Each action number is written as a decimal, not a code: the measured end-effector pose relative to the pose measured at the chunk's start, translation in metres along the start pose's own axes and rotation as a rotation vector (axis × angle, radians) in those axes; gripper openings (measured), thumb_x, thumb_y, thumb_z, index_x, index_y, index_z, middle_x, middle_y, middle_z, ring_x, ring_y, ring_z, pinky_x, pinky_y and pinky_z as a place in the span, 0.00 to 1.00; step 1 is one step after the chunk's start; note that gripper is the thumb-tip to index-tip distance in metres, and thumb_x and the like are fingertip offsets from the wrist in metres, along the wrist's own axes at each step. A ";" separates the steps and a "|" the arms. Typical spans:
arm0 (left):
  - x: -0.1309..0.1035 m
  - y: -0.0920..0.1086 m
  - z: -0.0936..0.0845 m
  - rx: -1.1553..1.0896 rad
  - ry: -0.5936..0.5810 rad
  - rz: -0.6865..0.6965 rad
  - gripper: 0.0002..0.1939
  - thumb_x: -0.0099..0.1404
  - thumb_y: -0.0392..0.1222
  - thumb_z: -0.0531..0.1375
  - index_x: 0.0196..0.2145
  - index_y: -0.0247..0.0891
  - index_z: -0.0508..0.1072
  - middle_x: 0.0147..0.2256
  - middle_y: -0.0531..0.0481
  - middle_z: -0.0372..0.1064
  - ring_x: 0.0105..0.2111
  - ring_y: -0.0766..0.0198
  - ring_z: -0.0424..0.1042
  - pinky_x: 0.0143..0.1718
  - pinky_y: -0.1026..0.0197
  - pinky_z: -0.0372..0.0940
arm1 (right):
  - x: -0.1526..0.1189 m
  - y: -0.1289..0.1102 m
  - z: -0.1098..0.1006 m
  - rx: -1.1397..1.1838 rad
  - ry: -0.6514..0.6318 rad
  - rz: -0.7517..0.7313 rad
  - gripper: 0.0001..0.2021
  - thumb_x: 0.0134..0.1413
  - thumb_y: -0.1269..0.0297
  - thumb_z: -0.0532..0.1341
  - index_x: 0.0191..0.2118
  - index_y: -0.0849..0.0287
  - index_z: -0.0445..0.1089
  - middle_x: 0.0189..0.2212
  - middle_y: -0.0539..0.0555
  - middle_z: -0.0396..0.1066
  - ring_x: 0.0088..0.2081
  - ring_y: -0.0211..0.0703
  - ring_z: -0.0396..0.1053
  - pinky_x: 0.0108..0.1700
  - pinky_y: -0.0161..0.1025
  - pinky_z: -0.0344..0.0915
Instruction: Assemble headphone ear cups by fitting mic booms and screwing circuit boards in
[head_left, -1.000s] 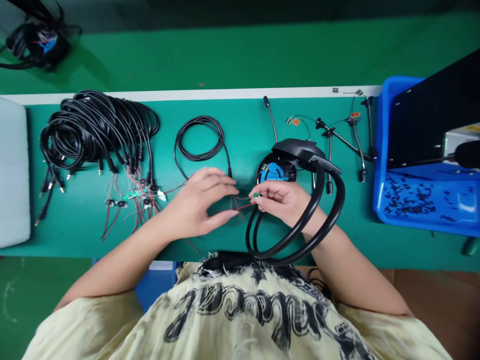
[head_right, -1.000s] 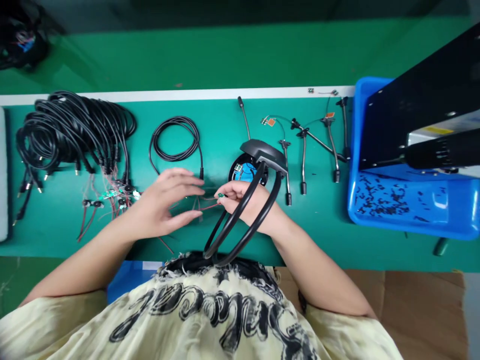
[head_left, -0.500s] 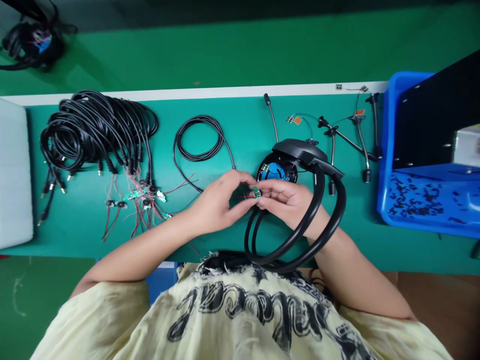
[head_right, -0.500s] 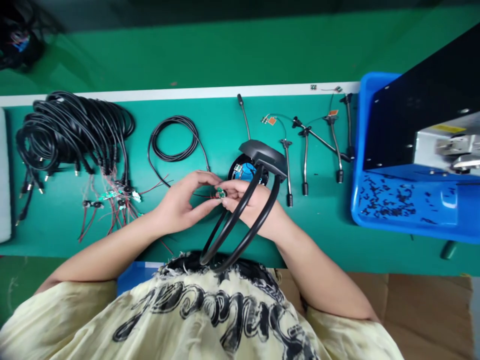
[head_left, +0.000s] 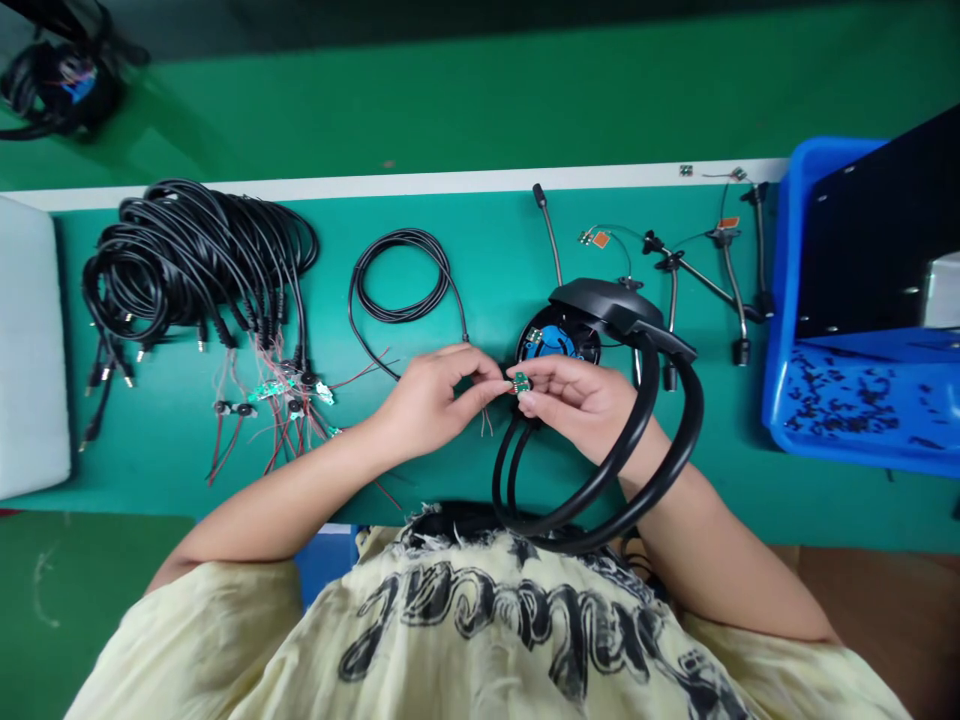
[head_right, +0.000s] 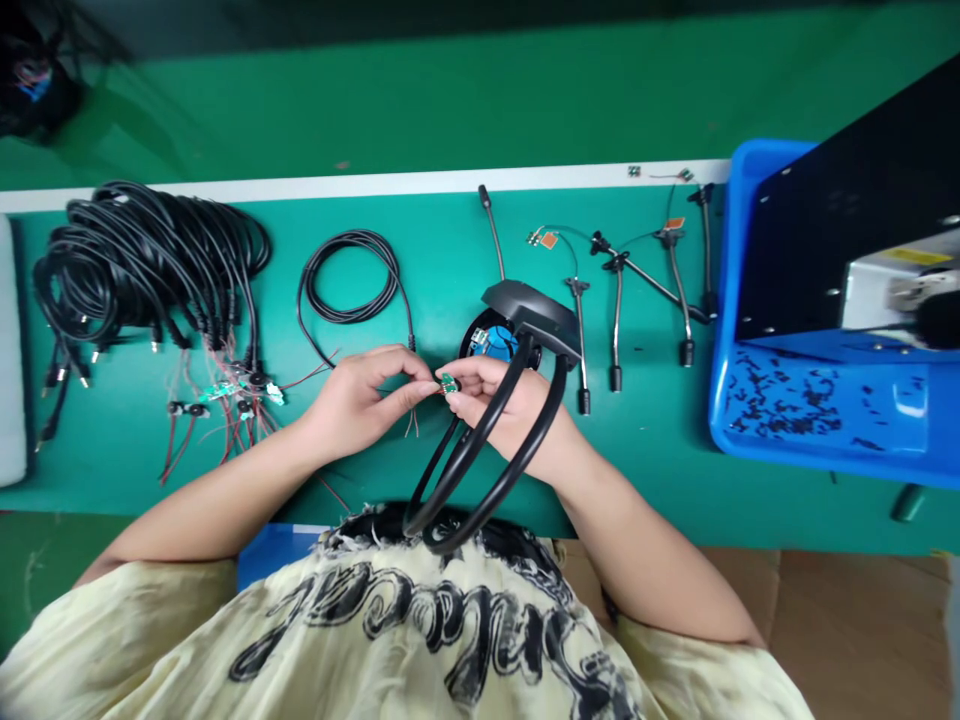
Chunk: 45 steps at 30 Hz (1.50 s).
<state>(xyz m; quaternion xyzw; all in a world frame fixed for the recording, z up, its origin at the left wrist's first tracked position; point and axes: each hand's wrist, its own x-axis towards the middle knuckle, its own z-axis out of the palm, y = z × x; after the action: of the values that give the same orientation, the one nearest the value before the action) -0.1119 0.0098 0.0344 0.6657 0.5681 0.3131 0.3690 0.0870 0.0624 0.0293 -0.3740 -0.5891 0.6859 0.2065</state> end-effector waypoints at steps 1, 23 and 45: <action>0.000 0.000 0.000 -0.004 -0.016 0.004 0.07 0.68 0.42 0.59 0.33 0.37 0.71 0.32 0.53 0.72 0.33 0.69 0.70 0.37 0.65 0.63 | 0.000 0.000 0.000 0.002 0.003 -0.008 0.11 0.54 0.66 0.64 0.44 0.61 0.72 0.28 0.50 0.72 0.28 0.31 0.70 0.31 0.29 0.69; -0.007 -0.006 0.007 -0.026 0.034 0.104 0.12 0.66 0.43 0.61 0.44 0.38 0.67 0.38 0.49 0.72 0.38 0.67 0.72 0.42 0.64 0.66 | -0.001 0.005 0.000 -0.085 -0.005 0.012 0.14 0.55 0.60 0.63 0.45 0.61 0.70 0.28 0.51 0.70 0.29 0.35 0.70 0.32 0.33 0.68; 0.045 0.007 0.029 0.359 -0.086 0.340 0.12 0.68 0.42 0.57 0.47 0.37 0.74 0.44 0.45 0.75 0.43 0.59 0.76 0.43 0.59 0.71 | -0.020 0.022 -0.039 -0.760 0.322 0.062 0.18 0.59 0.61 0.57 0.54 0.58 0.61 0.46 0.58 0.69 0.39 0.45 0.71 0.41 0.44 0.68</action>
<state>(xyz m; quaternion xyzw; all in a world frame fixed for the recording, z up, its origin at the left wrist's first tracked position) -0.0768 0.0495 0.0245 0.8192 0.4782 0.2362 0.2110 0.1326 0.0691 0.0128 -0.5437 -0.7492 0.3582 0.1222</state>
